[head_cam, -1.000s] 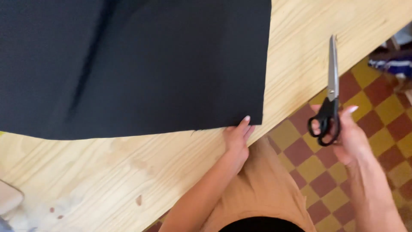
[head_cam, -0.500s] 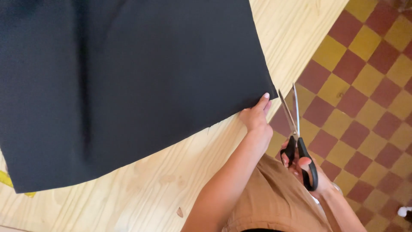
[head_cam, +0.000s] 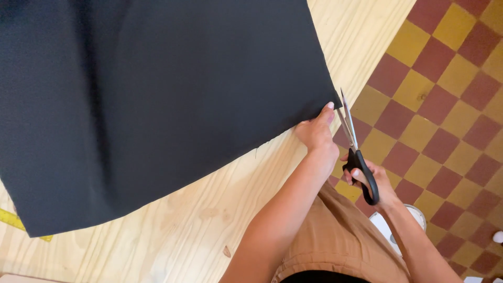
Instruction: The person cuts a black fabric on a wooden table using scissors, then pins the edges to hold the shape. They repeat cutting and pinning along the fabric edge, adjusting the material as needed.
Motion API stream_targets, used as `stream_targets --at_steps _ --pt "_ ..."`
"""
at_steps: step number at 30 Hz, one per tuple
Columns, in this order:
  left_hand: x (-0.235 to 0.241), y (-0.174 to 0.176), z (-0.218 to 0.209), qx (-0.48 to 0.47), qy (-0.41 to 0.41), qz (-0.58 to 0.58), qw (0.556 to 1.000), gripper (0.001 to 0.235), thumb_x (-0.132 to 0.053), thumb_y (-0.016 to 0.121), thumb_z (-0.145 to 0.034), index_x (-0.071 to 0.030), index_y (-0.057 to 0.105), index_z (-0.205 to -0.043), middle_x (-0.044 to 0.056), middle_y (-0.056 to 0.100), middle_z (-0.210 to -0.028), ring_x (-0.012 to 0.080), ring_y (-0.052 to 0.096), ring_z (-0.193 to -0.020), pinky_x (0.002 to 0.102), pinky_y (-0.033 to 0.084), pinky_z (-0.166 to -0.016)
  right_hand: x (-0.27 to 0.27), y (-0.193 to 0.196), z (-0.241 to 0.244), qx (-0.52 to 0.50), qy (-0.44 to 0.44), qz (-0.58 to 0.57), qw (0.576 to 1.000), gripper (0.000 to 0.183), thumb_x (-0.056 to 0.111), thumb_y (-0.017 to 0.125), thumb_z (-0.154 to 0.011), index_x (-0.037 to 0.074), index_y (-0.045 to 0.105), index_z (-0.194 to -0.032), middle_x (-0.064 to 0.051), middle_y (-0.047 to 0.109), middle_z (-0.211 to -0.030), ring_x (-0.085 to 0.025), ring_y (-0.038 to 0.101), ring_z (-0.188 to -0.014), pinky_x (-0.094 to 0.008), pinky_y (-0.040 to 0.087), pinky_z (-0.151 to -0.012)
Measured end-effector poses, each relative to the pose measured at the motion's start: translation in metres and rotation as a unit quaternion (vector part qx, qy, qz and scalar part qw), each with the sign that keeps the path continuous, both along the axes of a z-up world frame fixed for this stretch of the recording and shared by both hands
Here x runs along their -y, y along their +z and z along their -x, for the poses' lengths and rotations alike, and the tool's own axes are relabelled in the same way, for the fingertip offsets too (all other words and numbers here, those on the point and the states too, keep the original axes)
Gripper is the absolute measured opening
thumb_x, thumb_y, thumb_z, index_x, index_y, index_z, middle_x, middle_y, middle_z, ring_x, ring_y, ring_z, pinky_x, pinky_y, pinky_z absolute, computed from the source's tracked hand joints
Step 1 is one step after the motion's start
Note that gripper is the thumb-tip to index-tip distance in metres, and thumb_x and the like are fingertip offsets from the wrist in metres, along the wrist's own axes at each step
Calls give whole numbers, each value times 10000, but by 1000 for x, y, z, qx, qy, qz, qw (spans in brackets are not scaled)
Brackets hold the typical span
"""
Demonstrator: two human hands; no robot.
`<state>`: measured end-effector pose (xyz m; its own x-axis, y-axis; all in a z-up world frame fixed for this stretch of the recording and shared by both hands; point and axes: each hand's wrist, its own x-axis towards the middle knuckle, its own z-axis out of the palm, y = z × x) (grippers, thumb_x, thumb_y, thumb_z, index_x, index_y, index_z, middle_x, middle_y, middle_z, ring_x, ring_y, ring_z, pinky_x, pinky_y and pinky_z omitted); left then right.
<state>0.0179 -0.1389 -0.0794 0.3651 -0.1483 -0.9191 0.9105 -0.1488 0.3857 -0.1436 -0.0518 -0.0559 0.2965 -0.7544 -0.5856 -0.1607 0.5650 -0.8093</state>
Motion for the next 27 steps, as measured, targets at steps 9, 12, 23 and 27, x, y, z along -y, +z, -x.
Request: stream_targets --at_steps 9,12,23,27 --pt "1 -1 -2 -30 -14 7 999 310 -48 935 -667 107 723 -834 198 688 -720 285 761 -711 330 626 -675 7 -5 -1 -55 -10 28 998 316 192 771 -886 -61 723 -1070 -194 640 -597 -220 596 -554 -290 436 -570" --pt "1 2 -4 -33 -17 4 999 331 -70 946 -659 96 731 -847 215 697 -743 310 764 -739 342 634 -707 7 5 -12 -61 -21 26 998 267 171 771 -890 -55 730 -1026 -188 636 -583 -217 612 -543 -292 455 -553" --pt "2 1 -4 -44 -18 10 999 339 -84 937 -689 119 717 -848 221 699 -758 305 760 -763 341 627 -710 7 12 -24 -58 -40 34 997 239 210 778 -917 -18 708 -913 -165 610 -580 -217 623 -490 -307 490 -503" --pt "0 -12 3 -55 -7 27 998 378 -79 939 -691 100 726 -948 237 709 -828 348 748 -831 369 627 -762 5 10 -22 -50 -34 41 997 258 211 760 -931 -41 709 -955 -149 585 -579 -208 613 -496 -309 495 -536"
